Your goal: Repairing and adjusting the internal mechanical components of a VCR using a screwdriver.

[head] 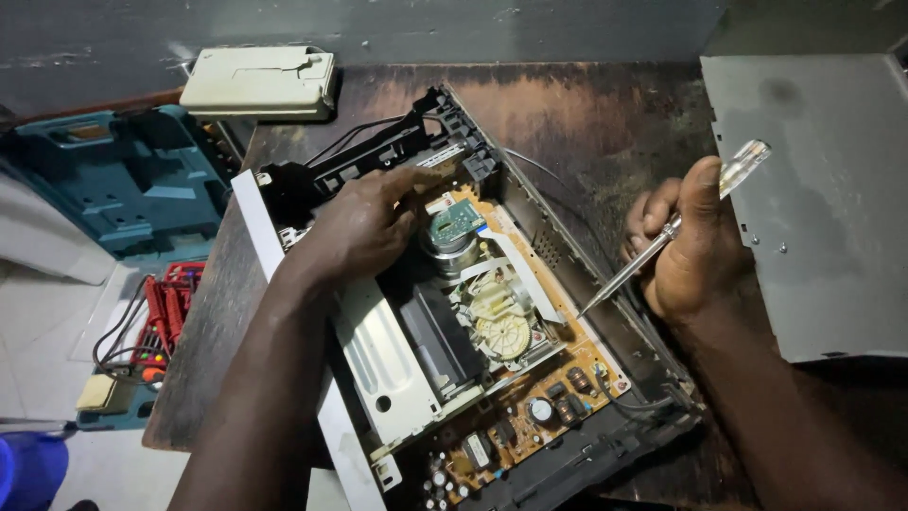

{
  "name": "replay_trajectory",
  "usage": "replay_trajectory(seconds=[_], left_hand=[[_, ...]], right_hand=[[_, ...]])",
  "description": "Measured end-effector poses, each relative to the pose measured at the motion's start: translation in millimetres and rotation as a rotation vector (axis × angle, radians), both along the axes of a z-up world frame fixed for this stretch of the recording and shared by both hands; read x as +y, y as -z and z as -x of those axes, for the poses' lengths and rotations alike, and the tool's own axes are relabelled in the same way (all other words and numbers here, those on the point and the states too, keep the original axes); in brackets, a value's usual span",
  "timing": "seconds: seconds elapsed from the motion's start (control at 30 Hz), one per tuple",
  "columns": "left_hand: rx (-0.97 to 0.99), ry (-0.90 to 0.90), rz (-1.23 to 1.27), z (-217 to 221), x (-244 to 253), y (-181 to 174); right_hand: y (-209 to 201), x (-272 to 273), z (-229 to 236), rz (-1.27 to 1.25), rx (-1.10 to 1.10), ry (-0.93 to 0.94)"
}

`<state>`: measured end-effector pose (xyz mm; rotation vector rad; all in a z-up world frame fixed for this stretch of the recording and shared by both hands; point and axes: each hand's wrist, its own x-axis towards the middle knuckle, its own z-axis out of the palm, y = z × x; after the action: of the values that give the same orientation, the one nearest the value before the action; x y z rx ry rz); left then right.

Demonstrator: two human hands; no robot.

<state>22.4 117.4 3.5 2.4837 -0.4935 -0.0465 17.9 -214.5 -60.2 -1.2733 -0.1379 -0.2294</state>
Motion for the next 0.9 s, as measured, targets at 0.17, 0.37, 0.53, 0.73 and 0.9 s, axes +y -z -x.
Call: replay_trajectory(seconds=[0.17, 0.37, 0.53, 0.73, 0.9], left_hand=[[0.128, -0.086, -0.007, -2, -3, -5], [0.265, -0.155, 0.056, 3, -8, -16], [0.276, -0.217, 0.099, 6, -6, -23], [0.244, -0.323, 0.515, 10, -1, -21], [0.100, -0.471, 0.537, 6, 3, -17]], right_hand=[[-12, 3, 5, -0.023, 0.054, -0.014], [-27, 1, 12, -0.078, 0.132, -0.134], [-29, -17, 23, 0.134, 0.106, -0.054], [-17, -26, 17, 0.244, 0.065, -0.122], [-12, -15, 21, 0.247, -0.010, -0.230]])
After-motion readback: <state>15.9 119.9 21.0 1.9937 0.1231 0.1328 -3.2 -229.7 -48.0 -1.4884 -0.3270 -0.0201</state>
